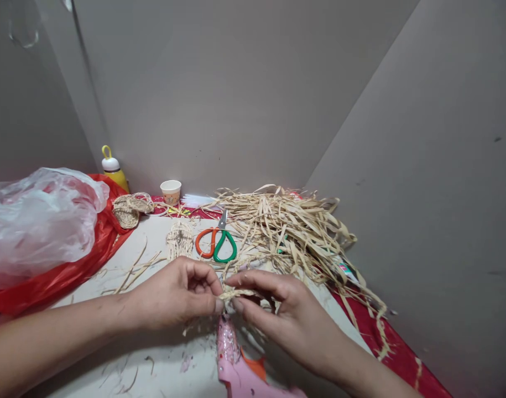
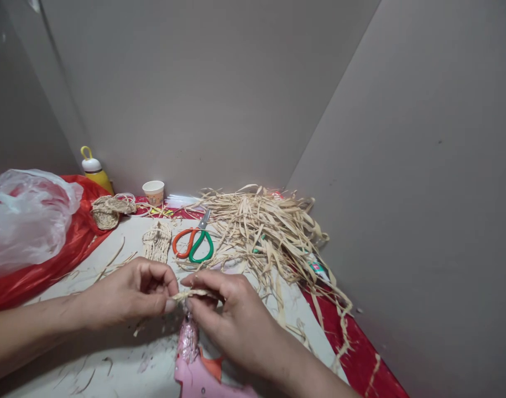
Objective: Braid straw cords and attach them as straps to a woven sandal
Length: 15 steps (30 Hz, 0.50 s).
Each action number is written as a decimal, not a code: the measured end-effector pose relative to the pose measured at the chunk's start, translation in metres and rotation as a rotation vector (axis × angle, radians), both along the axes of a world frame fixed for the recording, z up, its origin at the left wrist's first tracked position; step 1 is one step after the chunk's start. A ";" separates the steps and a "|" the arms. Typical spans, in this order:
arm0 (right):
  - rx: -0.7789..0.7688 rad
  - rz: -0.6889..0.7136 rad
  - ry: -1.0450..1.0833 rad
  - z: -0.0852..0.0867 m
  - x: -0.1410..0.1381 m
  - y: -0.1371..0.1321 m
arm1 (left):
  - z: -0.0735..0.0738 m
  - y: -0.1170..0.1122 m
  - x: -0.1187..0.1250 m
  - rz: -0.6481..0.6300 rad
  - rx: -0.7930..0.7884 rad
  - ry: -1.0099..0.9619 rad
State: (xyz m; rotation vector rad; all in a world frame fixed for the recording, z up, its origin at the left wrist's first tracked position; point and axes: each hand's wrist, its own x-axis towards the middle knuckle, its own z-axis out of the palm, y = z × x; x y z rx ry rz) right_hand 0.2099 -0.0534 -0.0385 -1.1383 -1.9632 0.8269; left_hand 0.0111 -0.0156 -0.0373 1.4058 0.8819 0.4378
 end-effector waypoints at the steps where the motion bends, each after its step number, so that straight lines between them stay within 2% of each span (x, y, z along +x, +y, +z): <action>1: -0.003 -0.018 0.016 0.000 0.000 0.001 | 0.000 0.001 0.000 0.008 -0.002 -0.005; 7: 0.034 -0.092 0.039 -0.003 0.000 0.003 | -0.007 0.006 -0.002 0.038 0.071 -0.029; 15: 0.106 -0.086 0.038 -0.003 -0.004 0.001 | -0.010 0.001 0.001 0.021 0.032 -0.089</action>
